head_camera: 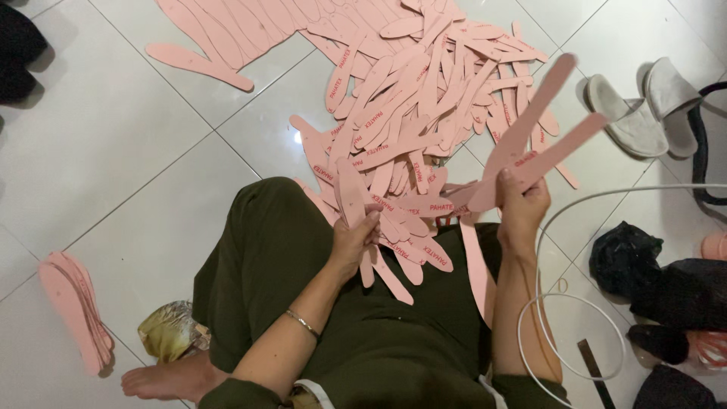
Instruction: The person sits on the floor among a large pile of pink foam shoe insoles, picking up individual insoles, aligning them, and gathering them into stacks on their lap and beside them. They repeatedly take insoles from the pile, match them, and add them to the accumulated stacks.
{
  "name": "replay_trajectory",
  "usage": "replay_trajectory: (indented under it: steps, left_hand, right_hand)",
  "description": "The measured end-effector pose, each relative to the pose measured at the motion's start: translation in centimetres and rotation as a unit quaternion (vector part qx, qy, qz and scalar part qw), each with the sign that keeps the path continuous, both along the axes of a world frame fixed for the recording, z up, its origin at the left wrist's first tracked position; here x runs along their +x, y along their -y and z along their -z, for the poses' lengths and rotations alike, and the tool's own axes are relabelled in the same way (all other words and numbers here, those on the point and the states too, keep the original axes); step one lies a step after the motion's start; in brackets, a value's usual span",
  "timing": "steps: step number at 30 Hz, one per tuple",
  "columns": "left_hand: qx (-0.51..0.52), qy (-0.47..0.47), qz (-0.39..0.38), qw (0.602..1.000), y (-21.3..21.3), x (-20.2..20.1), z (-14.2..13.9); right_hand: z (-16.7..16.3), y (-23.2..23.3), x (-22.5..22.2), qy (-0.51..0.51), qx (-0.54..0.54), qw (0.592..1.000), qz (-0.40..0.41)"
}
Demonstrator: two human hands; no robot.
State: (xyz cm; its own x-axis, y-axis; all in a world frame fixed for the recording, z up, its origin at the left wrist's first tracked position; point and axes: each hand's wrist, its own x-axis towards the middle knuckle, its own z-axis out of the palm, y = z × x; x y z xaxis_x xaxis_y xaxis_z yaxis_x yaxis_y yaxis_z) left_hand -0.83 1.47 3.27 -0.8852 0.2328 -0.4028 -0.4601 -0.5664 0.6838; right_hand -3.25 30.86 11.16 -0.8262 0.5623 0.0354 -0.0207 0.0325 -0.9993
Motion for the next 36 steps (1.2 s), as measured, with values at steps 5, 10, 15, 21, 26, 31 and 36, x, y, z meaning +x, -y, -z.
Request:
replay_trajectory:
  steps: [5, 10, 15, 21, 26, 31, 36]
  left_hand:
    - [-0.019, 0.002, -0.013, 1.0, 0.0, 0.0, 0.5]
    - [-0.039, 0.012, -0.038, 0.998, -0.3, 0.0, 0.8]
    - [-0.041, 0.028, -0.083, 0.995, -0.4, 0.1, 1.1]
    - [-0.056, 0.054, -0.099, 0.992, -0.7, 0.5, 0.1]
    - [-0.063, 0.072, -0.095, 0.991, -0.9, 0.9, -0.7]
    - [-0.048, 0.093, -0.075, 0.992, -1.2, 1.5, -0.4]
    - [-0.036, 0.104, -0.072, 0.991, -1.3, 1.7, 0.0]
  right_hand:
    - [-3.3, -0.2, 0.3, -0.004, 0.016, 0.998, -0.064]
    - [-3.5, 1.0, -1.7, 0.318, 0.158, 0.902, -0.245]
    - [-0.3, 6.1, -6.5, 0.229, 0.372, 0.828, -0.353]
    - [4.8, 11.2, -11.7, 0.041, 0.584, 0.725, -0.362]
    - [6.3, 12.7, -15.2, 0.04, 0.664, 0.686, -0.296]
    - [5.5, 13.4, -17.1, 0.139, 0.658, 0.663, -0.328]
    - [5.1, 13.7, -18.1, 0.191, 0.703, 0.585, -0.358]
